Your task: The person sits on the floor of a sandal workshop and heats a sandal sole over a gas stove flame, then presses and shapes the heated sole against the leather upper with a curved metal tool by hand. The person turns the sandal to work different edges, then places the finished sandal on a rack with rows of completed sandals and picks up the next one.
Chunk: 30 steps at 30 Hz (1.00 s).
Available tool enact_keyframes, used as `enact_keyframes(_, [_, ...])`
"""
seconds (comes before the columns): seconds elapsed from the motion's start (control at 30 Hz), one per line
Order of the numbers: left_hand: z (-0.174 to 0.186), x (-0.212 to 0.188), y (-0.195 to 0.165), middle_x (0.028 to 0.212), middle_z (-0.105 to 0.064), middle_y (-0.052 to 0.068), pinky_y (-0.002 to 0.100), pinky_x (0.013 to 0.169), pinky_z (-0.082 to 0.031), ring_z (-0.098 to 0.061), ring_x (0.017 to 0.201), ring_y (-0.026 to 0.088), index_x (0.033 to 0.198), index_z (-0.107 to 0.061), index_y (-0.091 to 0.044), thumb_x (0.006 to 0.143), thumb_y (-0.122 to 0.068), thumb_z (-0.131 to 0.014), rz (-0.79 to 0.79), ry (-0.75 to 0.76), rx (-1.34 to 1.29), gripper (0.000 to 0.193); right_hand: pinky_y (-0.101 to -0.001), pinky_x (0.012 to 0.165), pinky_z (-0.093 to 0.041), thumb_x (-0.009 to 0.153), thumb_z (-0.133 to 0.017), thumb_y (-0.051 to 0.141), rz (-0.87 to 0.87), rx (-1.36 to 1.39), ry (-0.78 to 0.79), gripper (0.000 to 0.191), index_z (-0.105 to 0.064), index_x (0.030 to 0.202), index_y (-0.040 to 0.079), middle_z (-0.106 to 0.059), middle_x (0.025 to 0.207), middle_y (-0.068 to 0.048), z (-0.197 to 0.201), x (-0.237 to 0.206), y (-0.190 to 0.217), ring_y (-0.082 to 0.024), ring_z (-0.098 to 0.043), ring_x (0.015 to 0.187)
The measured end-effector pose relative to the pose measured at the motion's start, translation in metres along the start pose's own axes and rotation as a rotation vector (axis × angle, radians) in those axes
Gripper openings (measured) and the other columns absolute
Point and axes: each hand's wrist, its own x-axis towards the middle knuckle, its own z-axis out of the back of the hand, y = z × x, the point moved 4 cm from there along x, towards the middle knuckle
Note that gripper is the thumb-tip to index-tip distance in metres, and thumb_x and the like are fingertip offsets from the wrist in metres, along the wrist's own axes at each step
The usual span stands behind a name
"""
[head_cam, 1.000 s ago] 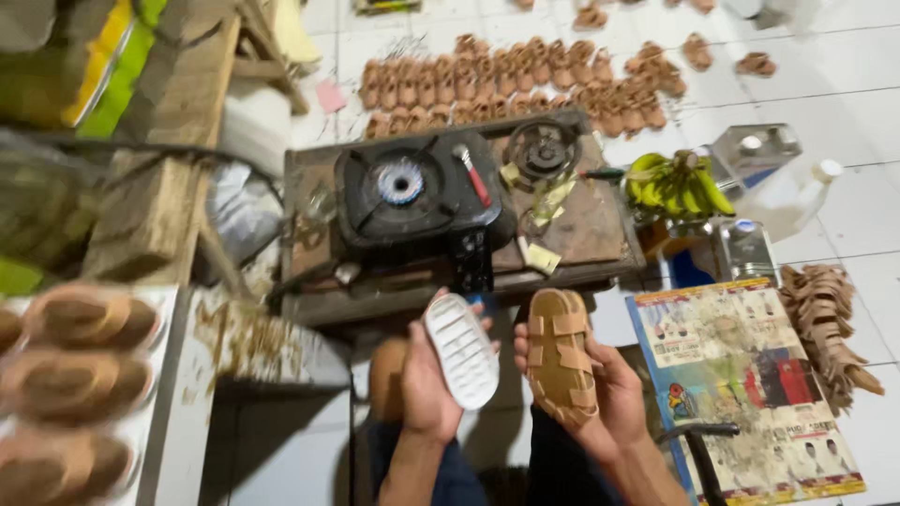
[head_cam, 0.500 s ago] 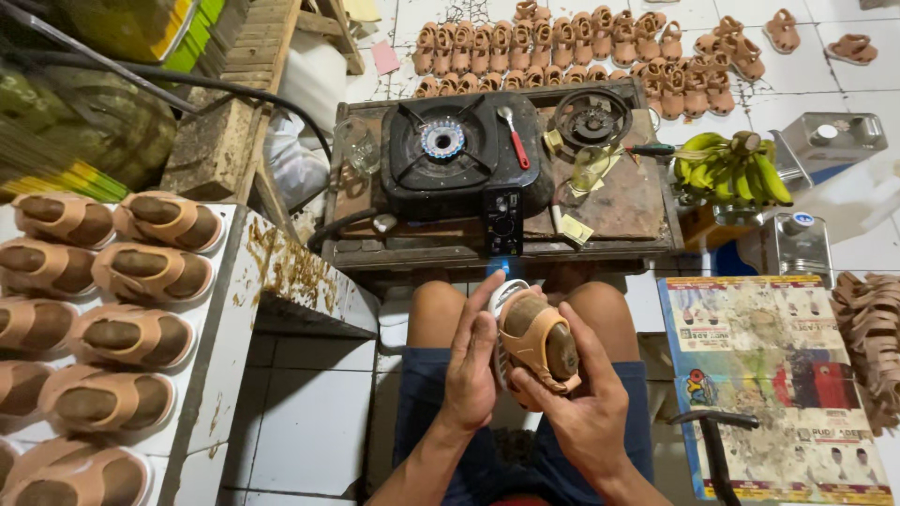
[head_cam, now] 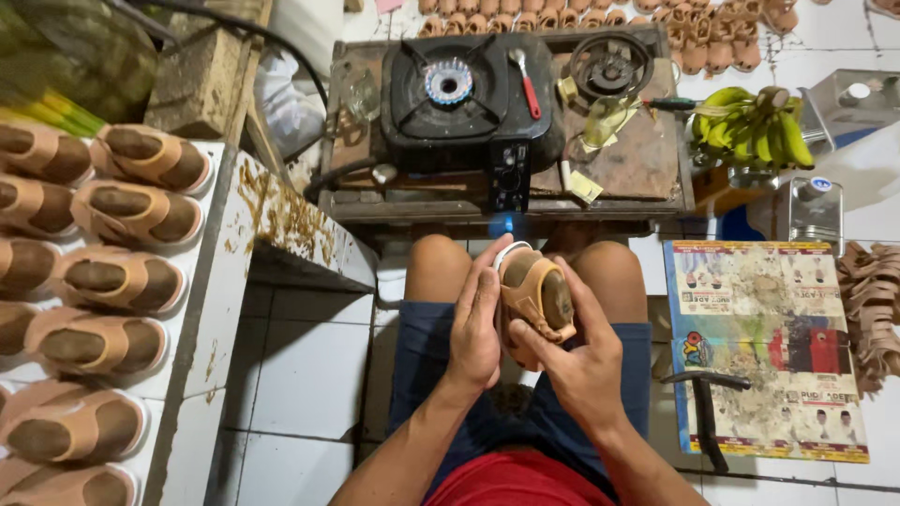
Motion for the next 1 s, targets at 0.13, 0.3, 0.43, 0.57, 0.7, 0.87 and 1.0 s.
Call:
enact_keyframes(0.13, [0.004, -0.001, 0.004, 0.141, -0.058, 0.015, 0.034, 0.114, -0.041, -0.054, 0.13, 0.021, 0.153, -0.043, 0.002, 0.114, -0.031, -0.036, -0.021, -0.028, -0.001, 0.052, -0.0329, 0.108, -0.052, 0.081, -0.083, 0.008, -0.004, 0.019, 0.013, 0.077, -0.049, 0.148, -0.001, -0.059, 0.147, -0.015, -0.002, -0.002, -0.003, -0.021, -0.06, 0.132])
enact_keyframes(0.3, [-0.003, -0.008, -0.002, 0.14, -0.06, 0.021, 0.038, 0.115, -0.045, -0.059, 0.13, 0.026, 0.153, -0.039, 0.003, 0.115, -0.032, -0.032, -0.123, 0.069, 0.007, 0.052, -0.0339, 0.107, -0.051, 0.077, -0.087, 0.007, 0.114, -0.094, -0.053, 0.078, -0.051, 0.146, -0.001, -0.061, 0.141, -0.016, -0.003, -0.011, 0.002, -0.023, -0.061, 0.128])
enact_keyframes(0.43, [-0.008, -0.018, -0.01, 0.144, -0.059, 0.025, 0.041, 0.118, -0.046, -0.06, 0.133, 0.031, 0.153, -0.038, 0.003, 0.116, -0.033, -0.03, -0.169, 0.145, 0.005, 0.052, -0.0363, 0.109, -0.052, 0.074, -0.089, 0.006, 0.233, -0.048, -0.065, 0.081, -0.05, 0.145, -0.002, -0.058, 0.143, -0.018, -0.003, -0.022, 0.011, -0.027, -0.06, 0.132])
enact_keyframes(0.57, [-0.007, -0.027, -0.015, 0.147, -0.056, 0.027, 0.044, 0.12, -0.045, -0.058, 0.137, 0.033, 0.152, -0.038, 0.003, 0.116, -0.035, -0.031, -0.175, 0.195, 0.048, 0.053, -0.0363, 0.107, -0.053, 0.073, -0.09, 0.005, 0.273, -0.101, -0.076, 0.08, -0.052, 0.142, -0.002, -0.06, 0.139, -0.019, -0.002, -0.032, 0.018, -0.029, -0.063, 0.128])
enact_keyframes(0.7, [-0.005, -0.033, -0.016, 0.15, -0.054, 0.028, 0.046, 0.121, -0.045, -0.056, 0.139, 0.035, 0.152, -0.037, 0.002, 0.116, -0.037, -0.03, -0.172, 0.235, 0.052, 0.053, -0.0362, 0.107, -0.054, 0.072, -0.09, 0.005, 0.277, -0.084, -0.075, 0.081, -0.051, 0.142, -0.002, -0.06, 0.14, -0.02, -0.002, -0.038, 0.023, -0.03, -0.063, 0.129])
enact_keyframes(0.87, [-0.001, -0.042, -0.016, 0.151, -0.053, 0.029, 0.048, 0.123, -0.044, -0.055, 0.142, 0.038, 0.152, -0.037, 0.001, 0.117, -0.036, -0.029, -0.184, 0.249, 0.054, 0.052, -0.0381, 0.106, -0.056, 0.073, -0.09, 0.006, 0.299, -0.096, -0.051, 0.081, -0.05, 0.143, -0.002, -0.059, 0.139, -0.022, -0.004, -0.042, 0.025, -0.032, -0.063, 0.129])
enact_keyframes(1.0, [0.0, -0.048, -0.017, 0.154, -0.049, 0.03, 0.05, 0.125, -0.042, -0.052, 0.145, 0.039, 0.153, -0.034, -0.001, 0.118, -0.035, -0.027, -0.2, 0.288, 0.033, 0.05, -0.0409, 0.108, -0.054, 0.075, -0.089, 0.007, 0.359, -0.089, -0.03, 0.08, -0.048, 0.143, -0.002, -0.058, 0.14, -0.024, -0.004, -0.046, 0.027, -0.035, -0.062, 0.131])
